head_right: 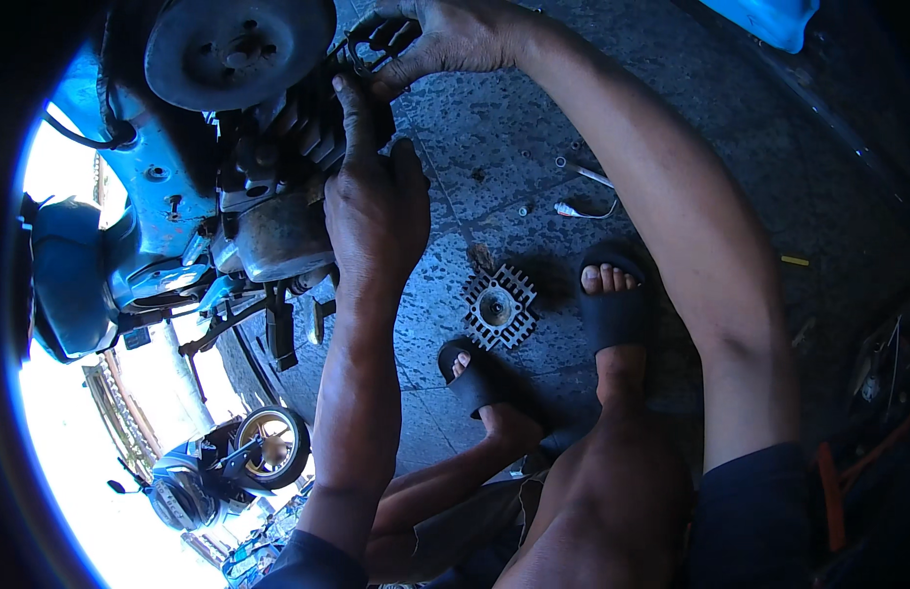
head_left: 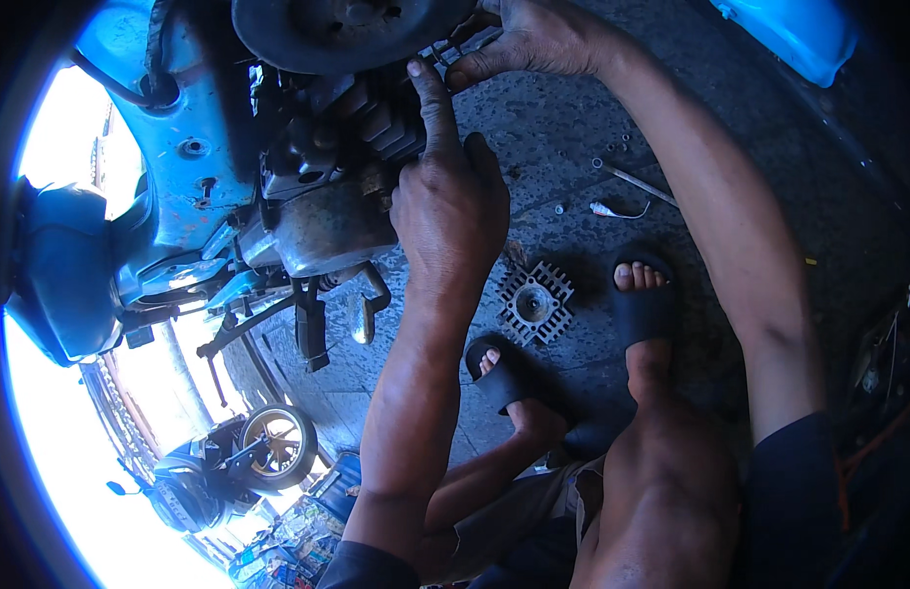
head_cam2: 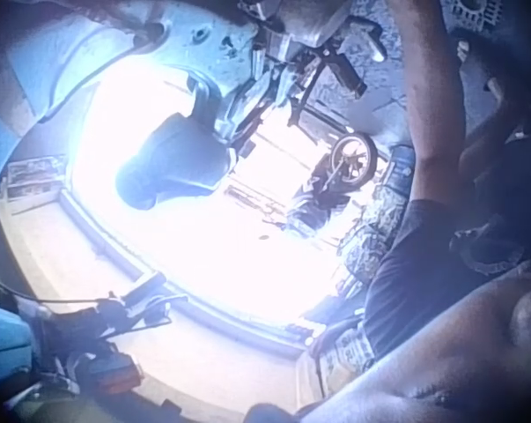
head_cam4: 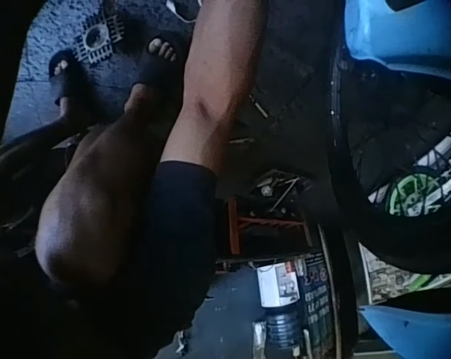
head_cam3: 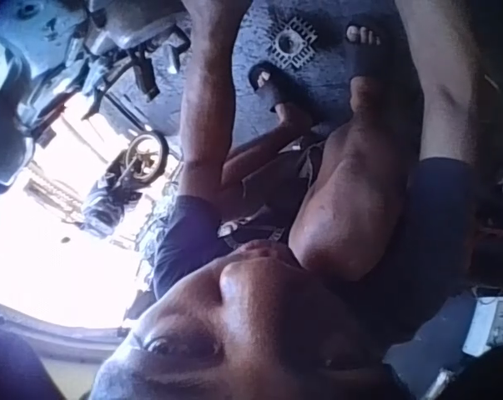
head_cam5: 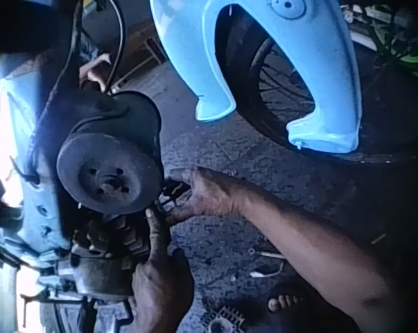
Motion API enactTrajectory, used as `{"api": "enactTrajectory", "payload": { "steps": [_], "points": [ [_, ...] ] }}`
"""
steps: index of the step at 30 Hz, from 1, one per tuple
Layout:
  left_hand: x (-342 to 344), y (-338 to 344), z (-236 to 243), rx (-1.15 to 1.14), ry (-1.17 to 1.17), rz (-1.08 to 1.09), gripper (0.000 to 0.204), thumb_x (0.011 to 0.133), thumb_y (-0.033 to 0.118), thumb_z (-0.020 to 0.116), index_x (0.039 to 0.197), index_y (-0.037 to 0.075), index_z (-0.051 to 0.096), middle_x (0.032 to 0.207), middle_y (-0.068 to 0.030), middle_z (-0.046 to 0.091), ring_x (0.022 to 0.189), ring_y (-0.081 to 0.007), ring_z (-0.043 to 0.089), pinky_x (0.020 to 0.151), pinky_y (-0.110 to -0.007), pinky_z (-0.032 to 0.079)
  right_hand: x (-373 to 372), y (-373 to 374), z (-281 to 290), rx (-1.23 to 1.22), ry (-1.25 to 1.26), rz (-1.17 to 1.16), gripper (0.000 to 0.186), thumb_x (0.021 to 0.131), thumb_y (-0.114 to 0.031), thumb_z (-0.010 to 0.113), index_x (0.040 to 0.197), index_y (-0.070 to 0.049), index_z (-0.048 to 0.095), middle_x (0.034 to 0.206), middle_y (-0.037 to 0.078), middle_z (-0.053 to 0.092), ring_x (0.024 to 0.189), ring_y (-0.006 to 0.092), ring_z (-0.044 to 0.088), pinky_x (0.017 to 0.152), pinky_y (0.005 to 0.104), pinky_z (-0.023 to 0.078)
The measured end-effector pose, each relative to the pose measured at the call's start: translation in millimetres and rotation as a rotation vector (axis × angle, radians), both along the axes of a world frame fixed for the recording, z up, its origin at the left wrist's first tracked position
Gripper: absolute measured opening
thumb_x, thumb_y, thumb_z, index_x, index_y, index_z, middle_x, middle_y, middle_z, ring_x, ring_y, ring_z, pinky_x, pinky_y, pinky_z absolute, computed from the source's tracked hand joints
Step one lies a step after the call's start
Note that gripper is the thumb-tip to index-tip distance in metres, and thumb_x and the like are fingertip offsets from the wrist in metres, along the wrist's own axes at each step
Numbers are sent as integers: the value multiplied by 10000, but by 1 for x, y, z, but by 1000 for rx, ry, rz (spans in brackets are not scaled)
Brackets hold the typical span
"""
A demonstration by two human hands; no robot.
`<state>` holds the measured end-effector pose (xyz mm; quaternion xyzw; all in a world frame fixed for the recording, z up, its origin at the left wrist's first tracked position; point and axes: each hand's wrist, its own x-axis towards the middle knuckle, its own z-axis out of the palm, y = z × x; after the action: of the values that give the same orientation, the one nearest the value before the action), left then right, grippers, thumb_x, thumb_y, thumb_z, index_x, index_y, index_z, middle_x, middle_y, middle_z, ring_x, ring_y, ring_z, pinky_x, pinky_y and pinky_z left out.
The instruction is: Applying sealant to a gasket and installing it on a motorcycle engine cylinder head.
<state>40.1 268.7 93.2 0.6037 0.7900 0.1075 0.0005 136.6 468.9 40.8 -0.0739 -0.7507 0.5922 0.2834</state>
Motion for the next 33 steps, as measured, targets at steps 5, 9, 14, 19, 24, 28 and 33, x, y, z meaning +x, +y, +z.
{"api": "enactTrajectory", "payload": {
  "steps": [5, 9, 14, 19, 24, 28, 33],
  "points": [
    [-4, -3, -5, 19, -106, 8, 843, 939, 110, 596, 1655, 58, 154, 628, -191, 679, 581, -375, 707, 612, -486, 600, -1, -1, 3, 58, 11, -29, 764, 748, -354, 938, 1351, -14, 615, 1277, 137, 701, 1175, 241, 645, 1056, 406, 506],
    [-2, 2, -20, 276, -363, 23, 763, 974, 96, 584, 1645, 67, 222, 770, -196, 738, 661, -285, 743, 650, -407, 607, 2, 0, 4, 64, -110, -59, 789, 741, -388, 939, 1342, 4, 612, 1279, 161, 700, 1184, 254, 648, 1064, 407, 501],
    [25, 11, -41, 548, -695, 278, 279, 1051, 141, 557, 1258, -42, 593, 830, -175, 733, 667, -165, 714, 583, -317, 568, 4, 2, 2, -3, -136, -45, 783, 725, -435, 939, 1293, 9, 635, 1233, 179, 717, 1141, 261, 673, 1040, 401, 518],
    [38, 19, -39, 477, -1172, 398, 390, 1094, 305, 520, 1166, -76, 564, 809, -183, 708, 623, -195, 686, 532, -311, 539, 2, 4, -2, 22, -66, -47, 757, 706, -429, 946, 1249, 8, 653, 1185, 147, 733, 1094, 236, 679, 1017, 392, 525],
    [37, 34, -53, 528, -1674, 563, 523, 1096, 421, 484, 1301, -60, 512, 1104, -202, 668, 842, -249, 680, 706, -379, 561, -1, 4, -3, 39, -69, -53, 767, 693, -476, 939, 1229, -1, 666, 1156, 138, 730, 1076, 236, 674, 1005, 399, 524],
    [27, 39, -67, 543, -1867, 502, 549, 1087, 462, 492, 1372, -7, 479, 1208, -149, 617, 1003, -244, 606, 863, -412, 513, 1, 6, -4, 75, -125, -67, 771, 690, -491, 939, 1219, 0, 667, 1150, 134, 726, 1072, 230, 667, 993, 398, 523],
    [28, 35, -71, 566, -1975, 322, 562, 1072, 512, 509, 1388, 47, 495, 1205, -113, 595, 1012, -235, 560, 922, -393, 466, 1, 8, -6, 54, -79, -65, 796, 687, -518, 935, 1220, 7, 663, 1144, 141, 723, 1066, 230, 660, 991, 396, 518]
  ]
}}
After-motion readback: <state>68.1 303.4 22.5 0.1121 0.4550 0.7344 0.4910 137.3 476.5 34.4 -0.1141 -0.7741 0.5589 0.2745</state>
